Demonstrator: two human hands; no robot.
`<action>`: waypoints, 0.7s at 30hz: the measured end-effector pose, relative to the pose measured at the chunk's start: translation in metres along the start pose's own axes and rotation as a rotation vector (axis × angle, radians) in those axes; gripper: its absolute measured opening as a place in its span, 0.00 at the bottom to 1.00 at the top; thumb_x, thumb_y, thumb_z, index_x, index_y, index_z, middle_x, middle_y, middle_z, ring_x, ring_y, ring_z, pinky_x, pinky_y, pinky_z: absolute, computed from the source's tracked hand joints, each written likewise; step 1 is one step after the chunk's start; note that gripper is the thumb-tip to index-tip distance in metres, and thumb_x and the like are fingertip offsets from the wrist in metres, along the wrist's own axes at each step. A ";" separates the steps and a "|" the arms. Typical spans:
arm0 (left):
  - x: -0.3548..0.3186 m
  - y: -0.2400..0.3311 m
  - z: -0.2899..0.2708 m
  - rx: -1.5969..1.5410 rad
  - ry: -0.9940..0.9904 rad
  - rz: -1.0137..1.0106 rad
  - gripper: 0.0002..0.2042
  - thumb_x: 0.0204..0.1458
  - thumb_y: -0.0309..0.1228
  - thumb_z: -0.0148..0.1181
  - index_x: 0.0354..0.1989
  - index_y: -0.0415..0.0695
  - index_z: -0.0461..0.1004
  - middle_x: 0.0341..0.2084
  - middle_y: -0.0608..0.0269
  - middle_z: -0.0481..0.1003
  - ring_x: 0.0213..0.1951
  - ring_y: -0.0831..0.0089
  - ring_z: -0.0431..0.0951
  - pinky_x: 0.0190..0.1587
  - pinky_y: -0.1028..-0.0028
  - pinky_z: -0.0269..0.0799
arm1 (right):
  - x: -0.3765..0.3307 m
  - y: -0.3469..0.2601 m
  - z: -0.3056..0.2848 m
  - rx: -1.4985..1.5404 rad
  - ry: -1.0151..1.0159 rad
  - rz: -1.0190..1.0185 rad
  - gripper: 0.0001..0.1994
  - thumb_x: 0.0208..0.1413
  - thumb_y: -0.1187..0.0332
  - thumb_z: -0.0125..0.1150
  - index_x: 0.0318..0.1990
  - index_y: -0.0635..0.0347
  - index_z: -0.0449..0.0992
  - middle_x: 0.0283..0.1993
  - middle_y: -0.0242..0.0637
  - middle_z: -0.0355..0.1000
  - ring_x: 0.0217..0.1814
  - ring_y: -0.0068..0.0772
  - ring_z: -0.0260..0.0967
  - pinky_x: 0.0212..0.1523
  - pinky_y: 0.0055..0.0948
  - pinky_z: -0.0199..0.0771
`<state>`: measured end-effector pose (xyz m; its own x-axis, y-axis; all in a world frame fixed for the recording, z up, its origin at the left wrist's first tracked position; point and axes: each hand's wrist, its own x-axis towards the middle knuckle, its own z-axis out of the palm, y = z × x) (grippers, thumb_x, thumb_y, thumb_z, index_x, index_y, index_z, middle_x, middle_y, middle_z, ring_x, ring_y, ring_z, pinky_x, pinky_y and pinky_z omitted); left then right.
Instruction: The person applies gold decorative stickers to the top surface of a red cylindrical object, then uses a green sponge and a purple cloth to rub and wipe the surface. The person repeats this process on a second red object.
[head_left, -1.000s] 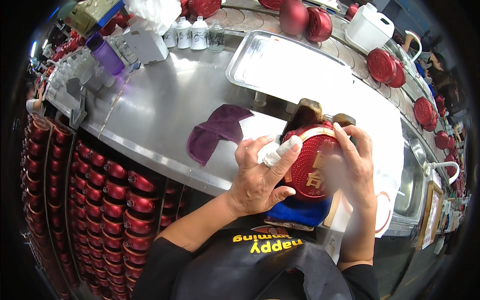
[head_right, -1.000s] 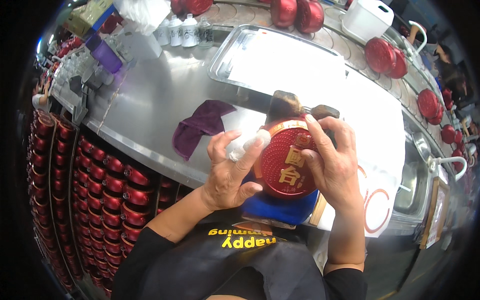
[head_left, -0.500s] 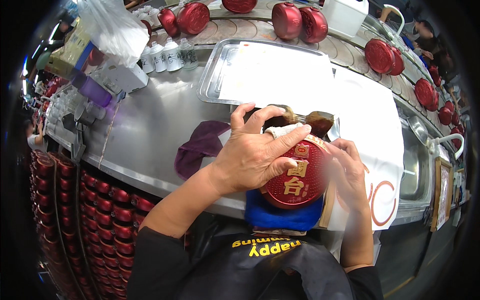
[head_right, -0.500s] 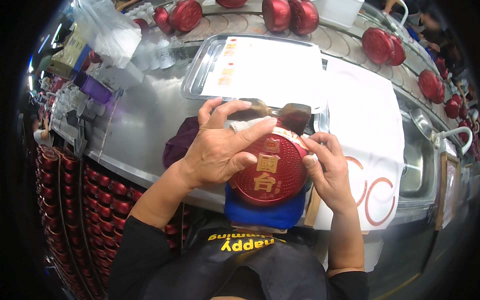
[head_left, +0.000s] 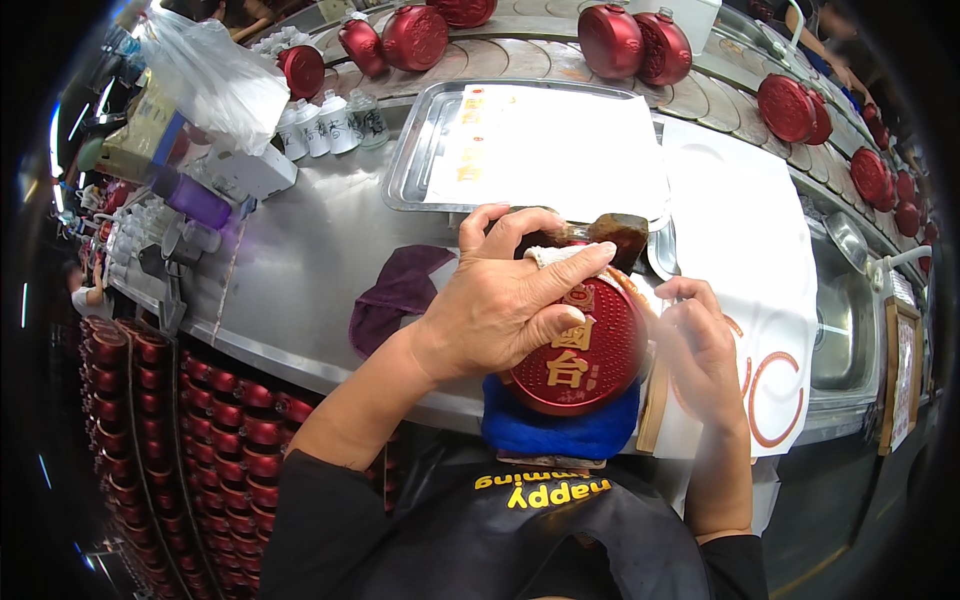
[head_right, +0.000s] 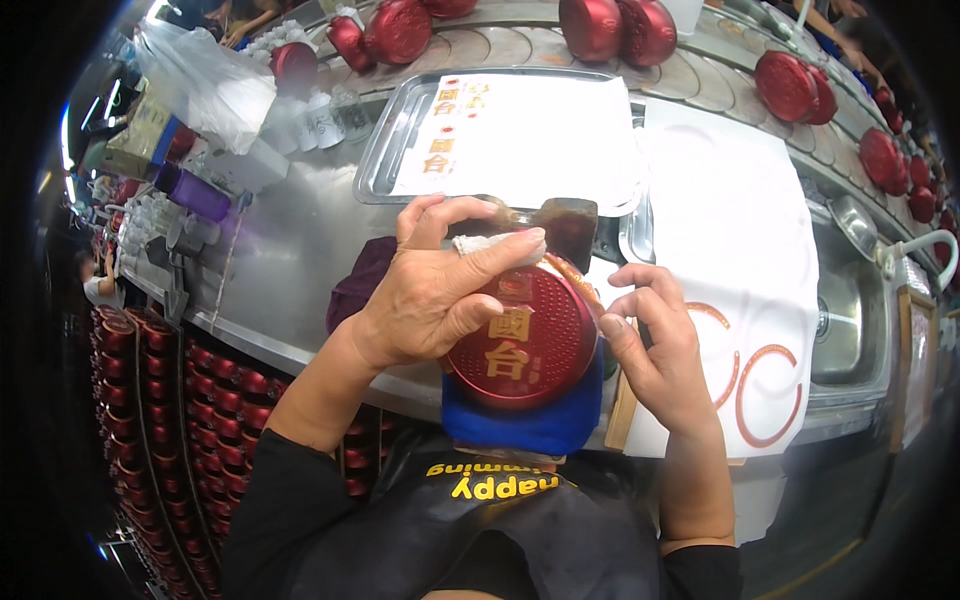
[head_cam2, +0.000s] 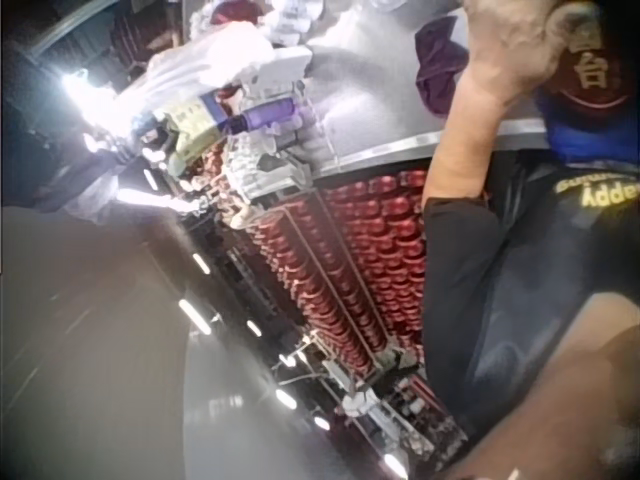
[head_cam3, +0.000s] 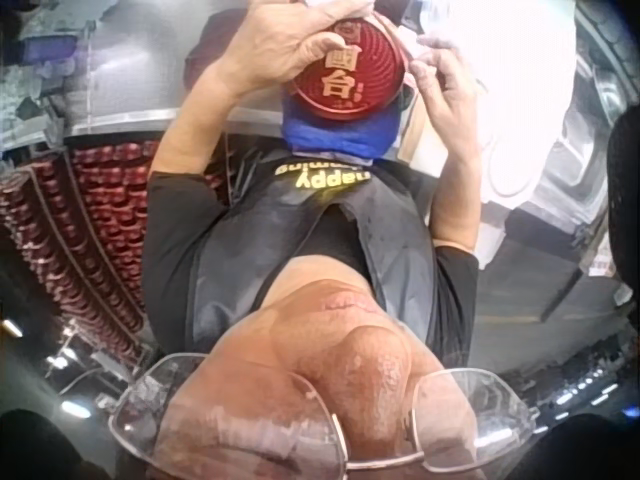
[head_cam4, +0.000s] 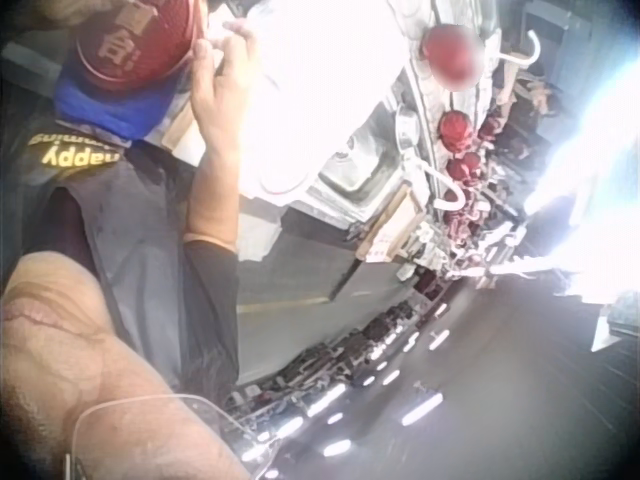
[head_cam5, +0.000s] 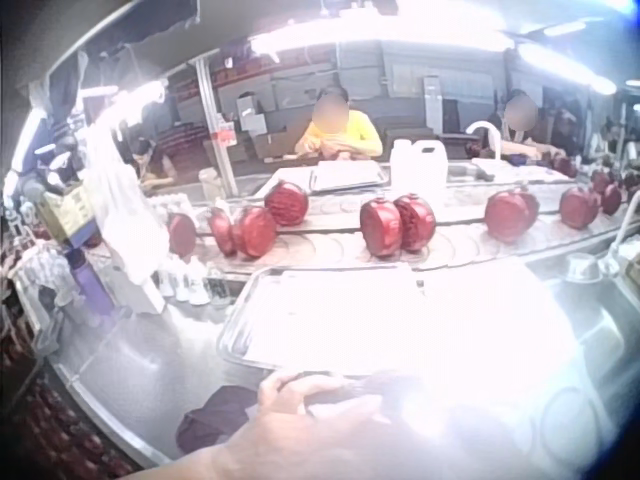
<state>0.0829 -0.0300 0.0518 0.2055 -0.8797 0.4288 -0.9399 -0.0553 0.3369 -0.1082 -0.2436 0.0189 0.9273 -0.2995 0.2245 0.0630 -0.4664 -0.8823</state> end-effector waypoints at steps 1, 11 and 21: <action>0.001 0.000 0.000 0.011 -0.006 0.008 0.30 0.70 0.56 0.44 0.66 0.45 0.76 0.45 0.66 0.85 0.65 0.60 0.67 0.71 0.50 0.44 | -0.001 0.001 0.000 0.080 -0.016 0.032 0.08 0.67 0.69 0.62 0.36 0.63 0.74 0.53 0.44 0.69 0.56 0.33 0.68 0.54 0.32 0.70; 0.003 -0.007 0.004 0.018 0.038 0.035 0.28 0.68 0.56 0.48 0.65 0.50 0.77 0.44 0.61 0.84 0.63 0.58 0.67 0.70 0.53 0.47 | -0.002 0.007 -0.002 0.305 -0.094 0.121 0.12 0.69 0.64 0.61 0.35 0.62 0.73 0.52 0.42 0.68 0.55 0.31 0.66 0.55 0.30 0.68; 0.011 -0.005 0.001 0.136 -0.045 0.091 0.26 0.64 0.58 0.53 0.59 0.53 0.82 0.51 0.62 0.84 0.65 0.58 0.67 0.72 0.49 0.44 | -0.006 0.003 -0.004 0.159 -0.082 0.133 0.12 0.68 0.64 0.62 0.36 0.63 0.74 0.52 0.42 0.66 0.55 0.35 0.66 0.57 0.32 0.67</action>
<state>0.0897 -0.0396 0.0537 0.1078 -0.9041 0.4134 -0.9831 -0.0349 0.1800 -0.1149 -0.2465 0.0162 0.9579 -0.2779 0.0726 -0.0109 -0.2878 -0.9576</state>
